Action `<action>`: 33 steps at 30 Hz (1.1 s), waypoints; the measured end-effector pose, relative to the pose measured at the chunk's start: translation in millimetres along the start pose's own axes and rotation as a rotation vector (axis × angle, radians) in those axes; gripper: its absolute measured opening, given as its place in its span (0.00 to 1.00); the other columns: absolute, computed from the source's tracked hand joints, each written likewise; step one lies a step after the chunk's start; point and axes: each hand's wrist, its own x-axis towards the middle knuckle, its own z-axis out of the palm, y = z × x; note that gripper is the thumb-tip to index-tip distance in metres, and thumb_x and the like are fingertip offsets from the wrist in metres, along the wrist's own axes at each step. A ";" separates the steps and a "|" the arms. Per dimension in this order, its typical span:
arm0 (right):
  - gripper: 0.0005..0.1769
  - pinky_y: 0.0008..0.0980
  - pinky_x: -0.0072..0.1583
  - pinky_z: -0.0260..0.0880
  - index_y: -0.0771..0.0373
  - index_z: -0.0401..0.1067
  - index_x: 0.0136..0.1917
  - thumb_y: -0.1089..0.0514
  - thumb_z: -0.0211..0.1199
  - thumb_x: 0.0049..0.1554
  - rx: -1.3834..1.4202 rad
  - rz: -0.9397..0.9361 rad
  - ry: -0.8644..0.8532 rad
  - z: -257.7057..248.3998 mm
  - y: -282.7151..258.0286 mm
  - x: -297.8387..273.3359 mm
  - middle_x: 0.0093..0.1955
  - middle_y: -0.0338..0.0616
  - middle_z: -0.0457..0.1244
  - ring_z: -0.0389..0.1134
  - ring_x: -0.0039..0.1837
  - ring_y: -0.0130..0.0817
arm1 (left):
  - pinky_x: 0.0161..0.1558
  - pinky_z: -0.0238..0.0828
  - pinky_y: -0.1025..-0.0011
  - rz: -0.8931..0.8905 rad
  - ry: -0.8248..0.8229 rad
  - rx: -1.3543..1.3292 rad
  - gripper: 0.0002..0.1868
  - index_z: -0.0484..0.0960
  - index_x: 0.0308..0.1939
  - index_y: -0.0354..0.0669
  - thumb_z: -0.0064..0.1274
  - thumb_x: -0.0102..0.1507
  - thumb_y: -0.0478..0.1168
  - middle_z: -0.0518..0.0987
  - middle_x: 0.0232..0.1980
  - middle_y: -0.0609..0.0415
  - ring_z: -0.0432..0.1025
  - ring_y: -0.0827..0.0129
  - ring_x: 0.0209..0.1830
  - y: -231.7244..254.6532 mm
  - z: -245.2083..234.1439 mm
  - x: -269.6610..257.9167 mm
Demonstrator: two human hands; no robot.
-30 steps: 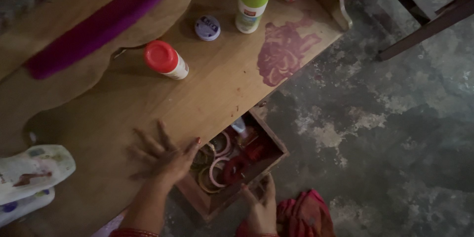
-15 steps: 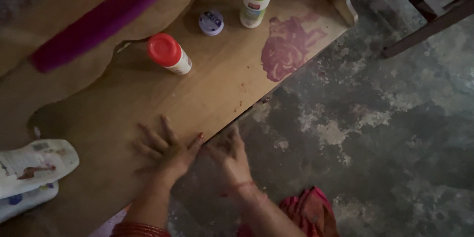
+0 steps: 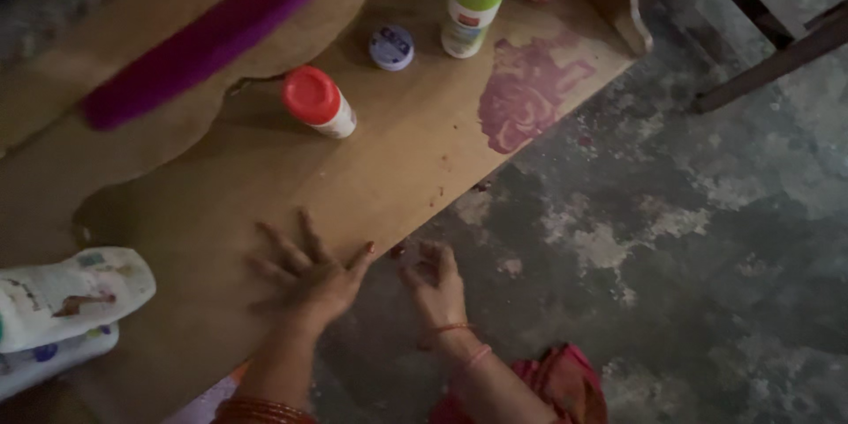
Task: The person packs a red handbag with personal items including a tissue, a small bottle, and a red bangle. They then open a vanity drawer, retrieve a white tube, and place it into the bag before zipping it closed.
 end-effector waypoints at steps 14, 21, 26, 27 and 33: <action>0.09 0.32 0.50 0.73 0.70 0.73 0.50 0.66 0.64 0.54 0.080 0.154 -0.014 -47.1 77.6 -23.5 0.46 0.47 0.69 0.70 0.48 0.34 | 0.60 0.30 0.11 0.030 0.022 -0.030 0.65 0.21 0.80 0.69 0.41 0.53 0.83 0.04 0.78 0.44 0.08 0.28 0.77 -5.7 3.1 4.9; 0.14 0.34 0.50 0.74 0.63 0.76 0.51 0.54 0.71 0.55 -0.596 0.199 -0.253 -85.0 2.2 -30.1 0.44 0.47 0.74 0.74 0.46 0.37 | 0.58 0.29 0.10 0.048 0.039 -0.053 0.66 0.21 0.80 0.67 0.41 0.52 0.84 0.05 0.78 0.44 0.08 0.26 0.76 -5.0 1.6 1.5; 0.10 0.39 0.48 0.74 0.52 0.79 0.47 0.54 0.67 0.50 -1.003 -0.465 -0.195 -99.6 -101.9 -27.9 0.45 0.42 0.71 0.73 0.48 0.43 | 0.59 0.29 0.10 0.016 -0.036 -0.027 0.64 0.19 0.79 0.69 0.38 0.54 0.84 0.04 0.78 0.44 0.07 0.29 0.77 -5.4 -6.1 -0.2; 0.10 0.41 0.47 0.73 0.54 0.78 0.44 0.58 0.67 0.47 -0.984 -0.710 -0.194 -96.8 -114.9 -21.2 0.45 0.43 0.70 0.72 0.49 0.46 | 0.59 0.29 0.10 0.015 -0.046 -0.031 0.64 0.18 0.79 0.70 0.38 0.54 0.84 0.04 0.78 0.45 0.07 0.29 0.77 -5.9 -6.8 -0.6; 0.16 0.47 0.65 0.61 0.52 0.80 0.53 0.58 0.61 0.50 -1.753 -0.736 -0.564 -33.7 -130.4 38.0 0.54 0.38 0.69 0.62 0.66 0.43 | 0.60 0.29 0.12 0.028 -0.018 -0.045 0.64 0.19 0.79 0.68 0.39 0.54 0.84 0.04 0.78 0.43 0.08 0.28 0.77 -4.5 -7.6 -1.9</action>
